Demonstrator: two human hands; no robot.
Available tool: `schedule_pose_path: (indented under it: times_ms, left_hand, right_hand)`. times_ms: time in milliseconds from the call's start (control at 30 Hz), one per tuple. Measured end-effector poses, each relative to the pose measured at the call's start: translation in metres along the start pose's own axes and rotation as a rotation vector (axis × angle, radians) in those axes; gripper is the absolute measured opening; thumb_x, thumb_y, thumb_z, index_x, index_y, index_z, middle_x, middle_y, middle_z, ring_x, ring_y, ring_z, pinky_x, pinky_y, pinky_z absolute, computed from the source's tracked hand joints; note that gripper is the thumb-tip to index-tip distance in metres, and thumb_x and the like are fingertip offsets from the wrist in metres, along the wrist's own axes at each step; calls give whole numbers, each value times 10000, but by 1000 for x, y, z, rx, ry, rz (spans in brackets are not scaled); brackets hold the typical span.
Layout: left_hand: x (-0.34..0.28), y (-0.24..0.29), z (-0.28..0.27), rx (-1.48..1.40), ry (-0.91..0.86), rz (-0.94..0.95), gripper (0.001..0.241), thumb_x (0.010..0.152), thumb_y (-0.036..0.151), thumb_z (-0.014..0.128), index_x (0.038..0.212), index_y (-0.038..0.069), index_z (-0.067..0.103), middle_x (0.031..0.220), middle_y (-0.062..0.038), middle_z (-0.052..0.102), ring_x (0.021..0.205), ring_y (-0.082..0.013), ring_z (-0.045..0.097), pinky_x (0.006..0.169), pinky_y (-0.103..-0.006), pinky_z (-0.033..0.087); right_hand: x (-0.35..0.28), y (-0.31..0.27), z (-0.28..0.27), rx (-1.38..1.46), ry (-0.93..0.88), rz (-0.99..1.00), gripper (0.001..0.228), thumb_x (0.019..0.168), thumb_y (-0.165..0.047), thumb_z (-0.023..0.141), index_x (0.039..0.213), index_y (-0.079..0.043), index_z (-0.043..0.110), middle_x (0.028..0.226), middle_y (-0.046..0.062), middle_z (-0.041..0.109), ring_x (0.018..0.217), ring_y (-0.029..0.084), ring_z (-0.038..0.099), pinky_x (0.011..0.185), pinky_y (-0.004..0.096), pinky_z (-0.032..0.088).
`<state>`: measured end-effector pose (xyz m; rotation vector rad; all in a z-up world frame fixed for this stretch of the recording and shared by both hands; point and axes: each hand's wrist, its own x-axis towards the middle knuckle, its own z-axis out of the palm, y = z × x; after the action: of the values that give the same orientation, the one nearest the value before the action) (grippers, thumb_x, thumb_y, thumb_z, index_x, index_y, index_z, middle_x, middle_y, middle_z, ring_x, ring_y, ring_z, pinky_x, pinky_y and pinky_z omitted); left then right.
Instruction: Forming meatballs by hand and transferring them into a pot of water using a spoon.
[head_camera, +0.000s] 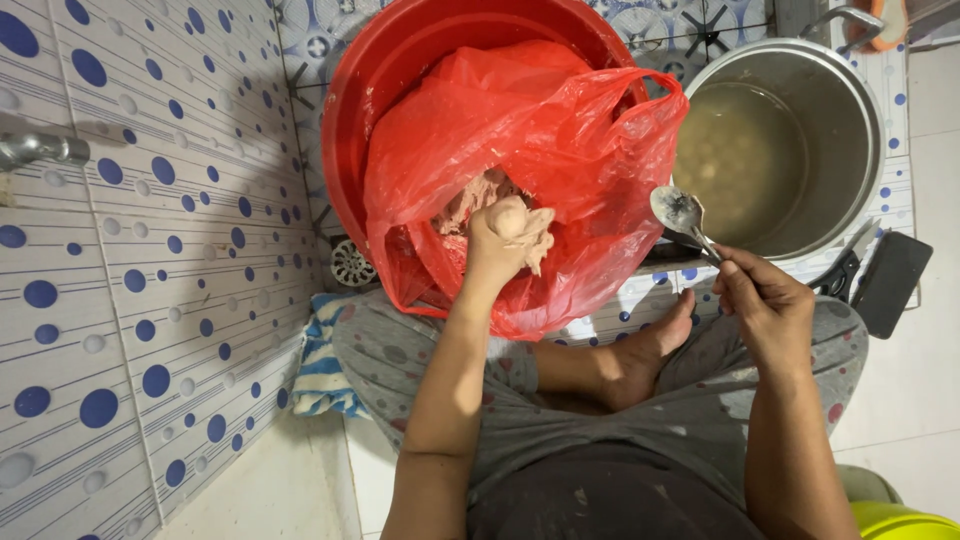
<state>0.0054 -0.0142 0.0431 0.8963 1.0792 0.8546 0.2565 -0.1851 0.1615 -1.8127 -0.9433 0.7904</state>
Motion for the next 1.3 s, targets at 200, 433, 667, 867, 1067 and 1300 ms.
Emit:
schedule_pose_path:
  times_ms: [200,433,667,867,1067,1300]
  left_hand:
    - [4,15,-6,-23,-347,394,286,1000,73,362,735,181,360,749,26,456,708,-116,451,720,-252,446]
    - [-12,42,4,72,-183,225,214,885,-17,767,1075,61,708,1105,-61,712,1024,-129,695,946,-278,642]
    - [-7,23,2,-166,-150,198,190,878,11,762,839,64,585,866,-157,714,817,-231,739,679,-332,651]
    - [-7,38,1,-106,-254,205,102,955,71,596,874,115,550,840,-72,631,686,-146,593,613,-249,532]
    - [-8,42,10,-171,-157,94,234,823,1,794,1011,-6,655,509,-152,596,344,-209,595,273,-251,496]
    - [-21,36,23,213,48,224,120,648,27,747,724,98,688,549,-57,575,588,-154,547,570,-355,477]
  right_hand:
    - [1,7,-3,-10,3,12,232,1108,-60,586,1304,18,682,800,73,595,621,101,477,585,204,415]
    - [-1,0,0,-17,3,8,225,1107,-50,583,1294,28,680,785,75,584,618,110,467,593,212,405]
    - [-2,-6,4,-43,-10,-46,223,1105,-51,596,1294,26,685,808,79,606,631,104,478,609,212,421]
    - [-4,-37,28,-309,-52,-374,228,1043,37,648,1261,24,715,1122,154,735,934,187,686,888,294,537]
    - [0,-61,75,-578,5,-756,271,935,66,683,1154,-44,799,700,120,636,578,311,637,557,406,532]
    - [12,-70,105,-780,50,-947,288,923,-3,628,1098,-164,790,648,1,520,499,191,572,501,316,546]
